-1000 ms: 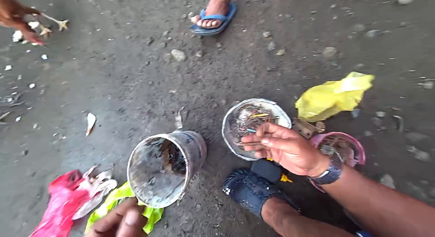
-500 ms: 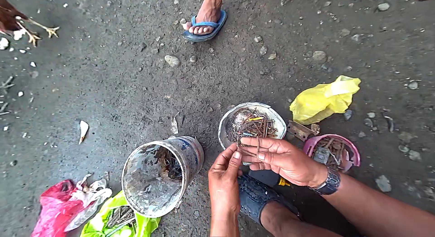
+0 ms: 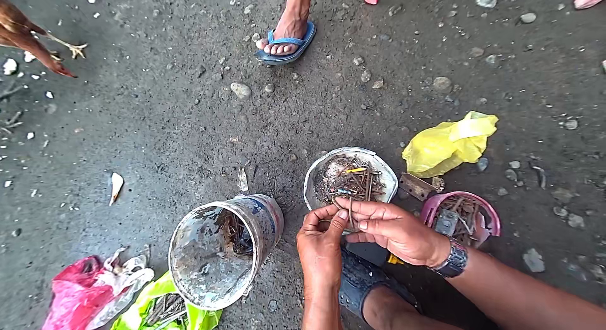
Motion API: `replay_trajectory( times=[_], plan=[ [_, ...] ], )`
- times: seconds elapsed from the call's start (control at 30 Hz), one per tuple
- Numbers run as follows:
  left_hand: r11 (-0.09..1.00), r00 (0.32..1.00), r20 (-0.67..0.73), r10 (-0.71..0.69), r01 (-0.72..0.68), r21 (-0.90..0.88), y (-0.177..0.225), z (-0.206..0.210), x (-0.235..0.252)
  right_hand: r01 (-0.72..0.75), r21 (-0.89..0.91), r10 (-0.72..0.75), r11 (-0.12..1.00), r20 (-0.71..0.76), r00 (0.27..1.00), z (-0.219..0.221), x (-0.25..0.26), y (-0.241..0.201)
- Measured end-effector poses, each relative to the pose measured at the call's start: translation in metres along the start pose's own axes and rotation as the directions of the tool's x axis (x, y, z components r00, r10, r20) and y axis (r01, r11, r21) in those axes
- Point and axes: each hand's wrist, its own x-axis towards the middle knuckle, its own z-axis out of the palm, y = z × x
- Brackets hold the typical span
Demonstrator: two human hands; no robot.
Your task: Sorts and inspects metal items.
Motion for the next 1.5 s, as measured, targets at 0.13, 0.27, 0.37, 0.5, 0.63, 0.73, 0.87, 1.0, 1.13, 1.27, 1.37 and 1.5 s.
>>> replay_trajectory(
  times=[0.13, 0.27, 0.37, 0.5, 0.63, 0.73, 0.87, 1.0, 1.13, 1.27, 1.37, 1.5],
  plan=[
    [0.998, 0.999, 0.04, 0.023, -0.025, 0.051, -0.002, -0.002, -0.002, -0.049, 0.158, 0.058, 0.986, -0.051, 0.997, -0.004, 0.002, -0.002],
    [0.996, 0.999, 0.046, -0.02, 0.016, 0.093, -0.002, -0.003, -0.001, -0.074, 0.16, 0.084, 0.984, -0.059, 0.995, -0.006, 0.003, -0.003],
    [0.987, 0.998, 0.026, -0.057, 0.053, 0.15, -0.004, -0.003, 0.003, -0.045, 0.108, 0.056, 0.993, -0.102, 0.993, -0.007, 0.004, 0.004],
    [0.968, 0.997, 0.057, 0.059, -0.071, 0.24, -0.012, -0.004, 0.001, 0.089, 0.066, -0.076, 0.994, -0.182, 0.98, -0.006, 0.007, 0.011],
    [0.884, 0.949, 0.036, 0.312, -0.304, 0.354, -0.023, 0.001, -0.005, 0.097, 0.064, -0.086, 0.993, -0.148, 0.985, -0.008, 0.007, 0.013],
    [0.726, 0.849, 0.028, 0.528, -0.468, 0.503, -0.029, 0.009, -0.008, 0.107, 0.092, -0.094, 0.99, -0.135, 0.986, -0.009, 0.006, 0.012],
    [0.614, 0.77, 0.018, 0.638, -0.522, 0.592, -0.033, 0.017, -0.009, 0.127, 0.16, -0.104, 0.979, -0.144, 0.984, -0.007, 0.007, 0.011],
    [0.949, 0.965, -0.002, 0.261, -0.256, 0.186, -0.017, 0.012, -0.012, 0.126, 0.248, -0.076, 0.961, -0.2, 0.977, -0.011, 0.007, 0.017],
    [0.856, 0.969, 0.154, -0.193, 0.243, -0.457, 0.006, 0.001, -0.013, 0.119, 0.343, -0.024, 0.932, -0.267, 0.963, -0.012, 0.005, 0.018],
    [0.771, 0.937, 0.227, -0.266, 0.349, -0.532, 0.007, -0.006, -0.012, 0.119, 0.369, -0.007, 0.922, -0.29, 0.957, -0.008, 0.006, 0.015],
    [0.742, 0.923, 0.258, -0.287, 0.384, -0.549, 0.002, -0.008, -0.012, 0.119, 0.361, -0.008, 0.925, -0.295, 0.956, -0.006, 0.007, 0.011],
    [0.703, 0.91, 0.286, -0.301, 0.414, -0.578, 0.0, -0.009, -0.015, 0.111, 0.312, -0.02, 0.944, -0.279, 0.96, -0.007, 0.006, 0.009]
  ],
)
